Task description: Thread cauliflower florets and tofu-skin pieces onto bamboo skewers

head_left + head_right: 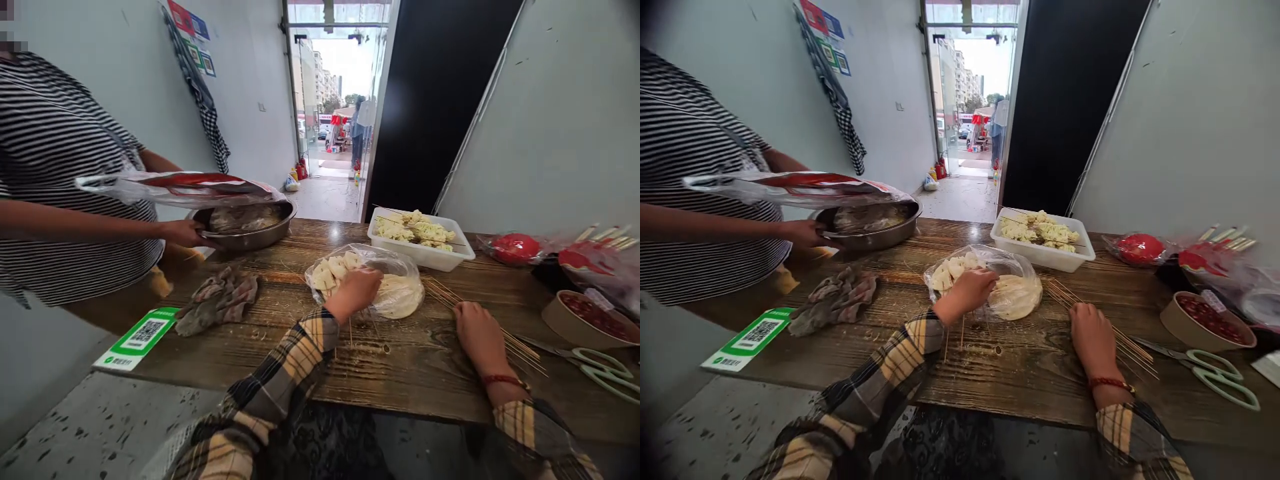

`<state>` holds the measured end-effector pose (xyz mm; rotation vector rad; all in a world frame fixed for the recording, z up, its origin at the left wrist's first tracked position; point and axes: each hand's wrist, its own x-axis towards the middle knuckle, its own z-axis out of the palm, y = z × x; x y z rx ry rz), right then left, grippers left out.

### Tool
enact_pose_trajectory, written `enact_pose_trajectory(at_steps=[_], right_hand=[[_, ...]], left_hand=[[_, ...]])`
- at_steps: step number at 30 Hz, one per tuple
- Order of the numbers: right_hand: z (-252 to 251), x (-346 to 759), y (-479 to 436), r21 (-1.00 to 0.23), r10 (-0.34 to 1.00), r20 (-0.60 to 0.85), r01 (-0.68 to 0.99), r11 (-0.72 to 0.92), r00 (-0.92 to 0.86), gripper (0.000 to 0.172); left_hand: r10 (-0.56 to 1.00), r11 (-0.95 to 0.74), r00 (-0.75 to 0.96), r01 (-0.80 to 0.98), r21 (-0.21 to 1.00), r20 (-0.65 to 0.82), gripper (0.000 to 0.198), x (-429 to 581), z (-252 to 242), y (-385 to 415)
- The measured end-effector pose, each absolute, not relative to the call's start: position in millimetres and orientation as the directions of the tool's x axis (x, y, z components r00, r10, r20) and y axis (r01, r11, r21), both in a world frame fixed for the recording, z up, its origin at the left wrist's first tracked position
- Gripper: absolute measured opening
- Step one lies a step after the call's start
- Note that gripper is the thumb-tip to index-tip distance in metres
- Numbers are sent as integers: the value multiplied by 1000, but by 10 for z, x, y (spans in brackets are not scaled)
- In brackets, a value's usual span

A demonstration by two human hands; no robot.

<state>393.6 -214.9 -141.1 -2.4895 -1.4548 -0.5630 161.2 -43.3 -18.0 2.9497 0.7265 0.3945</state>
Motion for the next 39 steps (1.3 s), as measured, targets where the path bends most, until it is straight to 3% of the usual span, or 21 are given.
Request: enact_pose_trajectory(at_steps=[3, 6, 15, 24, 39], right_hand=[[-1425, 3932, -2171, -128, 717, 452, 833, -538, 532, 21], [-1397, 3903, -2175, -210, 668, 500, 826, -523, 551, 21], [-1286, 3818, -2163, -183, 673, 568, 870, -459, 474, 23], [-1254, 3797, -2164, -198, 666, 576, 872, -449, 474, 27], [-1233, 3769, -2175, -250, 685, 574, 892, -376, 449, 30]], left_hand=[[476, -879, 875, 468, 91, 93, 24, 1696, -248, -430], [475, -878, 878, 468, 101, 59, 22, 1747, -337, -408], [516, -847, 853, 496, 192, 74, 22, 1855, -304, -377], [560, -779, 826, 497, 382, 68, 25, 1906, -310, -299], [501, -712, 865, 392, 582, 31, 10, 2014, -336, -320]])
